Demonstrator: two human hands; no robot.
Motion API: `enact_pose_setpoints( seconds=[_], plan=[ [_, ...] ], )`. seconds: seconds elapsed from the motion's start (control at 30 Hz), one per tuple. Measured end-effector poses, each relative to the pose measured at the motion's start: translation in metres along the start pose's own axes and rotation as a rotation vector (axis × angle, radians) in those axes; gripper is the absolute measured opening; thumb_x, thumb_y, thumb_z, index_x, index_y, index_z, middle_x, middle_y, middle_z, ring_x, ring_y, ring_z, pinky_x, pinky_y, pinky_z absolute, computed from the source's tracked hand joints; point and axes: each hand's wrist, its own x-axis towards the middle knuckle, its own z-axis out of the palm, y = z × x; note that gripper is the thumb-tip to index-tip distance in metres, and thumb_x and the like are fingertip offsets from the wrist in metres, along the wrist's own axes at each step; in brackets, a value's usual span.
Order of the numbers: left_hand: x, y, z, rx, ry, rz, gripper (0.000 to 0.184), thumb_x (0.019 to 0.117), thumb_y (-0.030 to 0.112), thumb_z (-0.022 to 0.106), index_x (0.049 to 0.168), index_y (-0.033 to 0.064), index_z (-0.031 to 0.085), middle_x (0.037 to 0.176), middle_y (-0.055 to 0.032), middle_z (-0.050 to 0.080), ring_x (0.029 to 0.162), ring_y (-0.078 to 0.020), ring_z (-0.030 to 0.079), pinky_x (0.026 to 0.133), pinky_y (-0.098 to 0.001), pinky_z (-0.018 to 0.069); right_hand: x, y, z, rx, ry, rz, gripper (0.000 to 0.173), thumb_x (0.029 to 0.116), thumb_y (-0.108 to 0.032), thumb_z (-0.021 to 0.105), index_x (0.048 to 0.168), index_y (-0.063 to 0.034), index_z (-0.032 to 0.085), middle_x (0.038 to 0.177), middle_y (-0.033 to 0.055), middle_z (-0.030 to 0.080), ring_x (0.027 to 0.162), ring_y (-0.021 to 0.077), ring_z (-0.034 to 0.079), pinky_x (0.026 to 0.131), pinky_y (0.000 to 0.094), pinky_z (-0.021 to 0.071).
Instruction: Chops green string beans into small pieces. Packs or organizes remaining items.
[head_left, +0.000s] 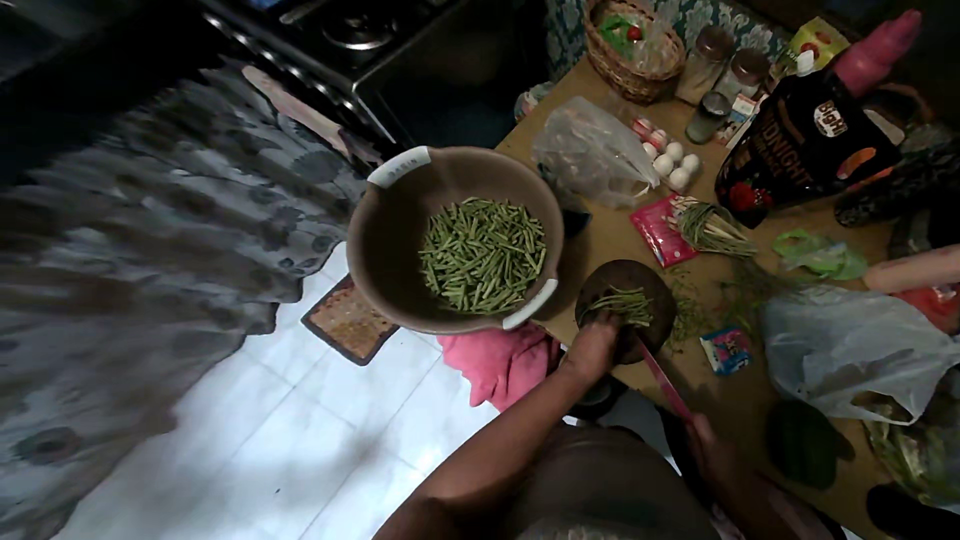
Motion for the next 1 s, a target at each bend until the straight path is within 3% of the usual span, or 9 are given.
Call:
enact_pose_setpoints(
  seconds=[0.2, 0.23, 0.33, 0.4, 0.57, 0.7, 0.77, 0.83, 1.0],
  plan=[
    [0.004, -0.022, -0.022, -0.054, 0.272, 0.157, 0.031, 0.1042, 0.007, 0.051, 0.131, -0.0035, 0.062, 0.134, -0.0266, 0.059, 0.129, -0.0399, 0.057, 0.110, -0.0499, 0.0464, 0.021, 0.011, 0.015, 0.020, 0.262, -0.233, 0.027, 0.1038, -0.009, 0.052, 0.119, 0.0096, 0.064, 0.086, 0.0244, 0.072, 0.074, 0.0382, 0.074, 0.067, 0.0518, 0.0613],
    [0.001, -0.024, -0.024, -0.027, 0.352, 0.239, 0.029, 0.1028, 0.004, 0.052, 0.128, -0.0037, 0.064, 0.131, -0.0262, 0.061, 0.126, -0.0399, 0.059, 0.107, -0.0499, 0.0483, 0.025, 0.008, 0.013, 0.021, 0.243, -0.218, 0.028, 0.1041, -0.010, 0.052, 0.120, 0.0098, 0.064, 0.086, 0.0253, 0.072, 0.075, 0.0394, 0.074, 0.068, 0.0526, 0.0613],
    [-0.014, -0.024, -0.021, 0.057, 0.600, 0.456, 0.027, 0.0962, -0.005, 0.057, 0.120, -0.0026, 0.069, 0.126, -0.0239, 0.066, 0.119, -0.0401, 0.065, 0.102, -0.0520, 0.0527, 0.029, -0.008, -0.005, 0.041, 0.034, -0.020, 0.034, 0.1087, -0.014, 0.047, 0.133, 0.0082, 0.057, 0.103, 0.0310, 0.070, 0.094, 0.0470, 0.072, 0.084, 0.0589, 0.0572],
    [-0.027, -0.020, -0.025, 0.033, 0.667, 0.474, 0.026, 0.0948, -0.005, 0.059, 0.118, -0.0022, 0.070, 0.125, -0.0223, 0.068, 0.116, -0.0365, 0.068, 0.099, -0.0476, 0.0563, 0.036, -0.012, -0.004, 0.079, 0.107, -0.054, 0.033, 0.1064, -0.009, 0.049, 0.129, 0.0120, 0.059, 0.100, 0.0339, 0.070, 0.091, 0.0510, 0.071, 0.082, 0.0623, 0.0567],
    [-0.045, -0.008, -0.007, -0.371, 0.475, 0.310, 0.022, 0.1013, 0.008, 0.056, 0.112, -0.0054, 0.071, 0.118, -0.0221, 0.069, 0.111, -0.0287, 0.068, 0.100, -0.0386, 0.0540, 0.041, -0.006, -0.013, 0.139, 0.143, -0.171, 0.033, 0.1046, -0.006, 0.050, 0.128, 0.0158, 0.058, 0.097, 0.0354, 0.070, 0.089, 0.0525, 0.071, 0.081, 0.0650, 0.0556],
    [-0.037, -0.015, 0.017, -0.362, 0.245, 0.106, 0.028, 0.1039, 0.013, 0.053, 0.117, -0.0064, 0.067, 0.121, -0.0251, 0.066, 0.115, -0.0327, 0.065, 0.104, -0.0425, 0.0510, 0.036, 0.002, -0.016, 0.194, 0.223, -0.263, 0.035, 0.1051, -0.008, 0.049, 0.128, 0.0180, 0.056, 0.100, 0.0335, 0.069, 0.087, 0.0473, 0.072, 0.081, 0.0596, 0.0579],
    [-0.030, -0.014, 0.022, -0.323, 0.164, 0.035, 0.029, 0.1040, 0.012, 0.053, 0.123, -0.0061, 0.065, 0.127, -0.0254, 0.064, 0.121, -0.0340, 0.063, 0.108, -0.0442, 0.0484, 0.027, -0.003, -0.019, 0.157, 0.225, -0.216, 0.035, 0.1055, -0.009, 0.049, 0.129, 0.0157, 0.057, 0.100, 0.0331, 0.069, 0.088, 0.0473, 0.072, 0.080, 0.0598, 0.0577],
    [-0.023, -0.012, 0.026, -0.299, 0.116, 0.000, 0.030, 0.1043, 0.013, 0.053, 0.125, -0.0063, 0.064, 0.128, -0.0252, 0.064, 0.123, -0.0340, 0.062, 0.109, -0.0446, 0.0472, 0.015, -0.014, -0.031, 0.093, 0.106, -0.103, 0.038, 0.1075, -0.012, 0.047, 0.135, 0.0129, 0.055, 0.109, 0.0327, 0.069, 0.098, 0.0476, 0.071, 0.089, 0.0600, 0.0556],
    [-0.011, -0.014, 0.035, -0.363, 0.079, -0.034, 0.029, 0.1027, 0.013, 0.055, 0.123, -0.0053, 0.064, 0.122, -0.0229, 0.067, 0.116, -0.0310, 0.065, 0.105, -0.0437, 0.0499, 0.003, -0.014, -0.034, -0.009, -0.109, 0.047, 0.038, 0.1104, -0.017, 0.042, 0.139, 0.0069, 0.053, 0.112, 0.0297, 0.069, 0.104, 0.0439, 0.070, 0.092, 0.0580, 0.0548]
  ],
)
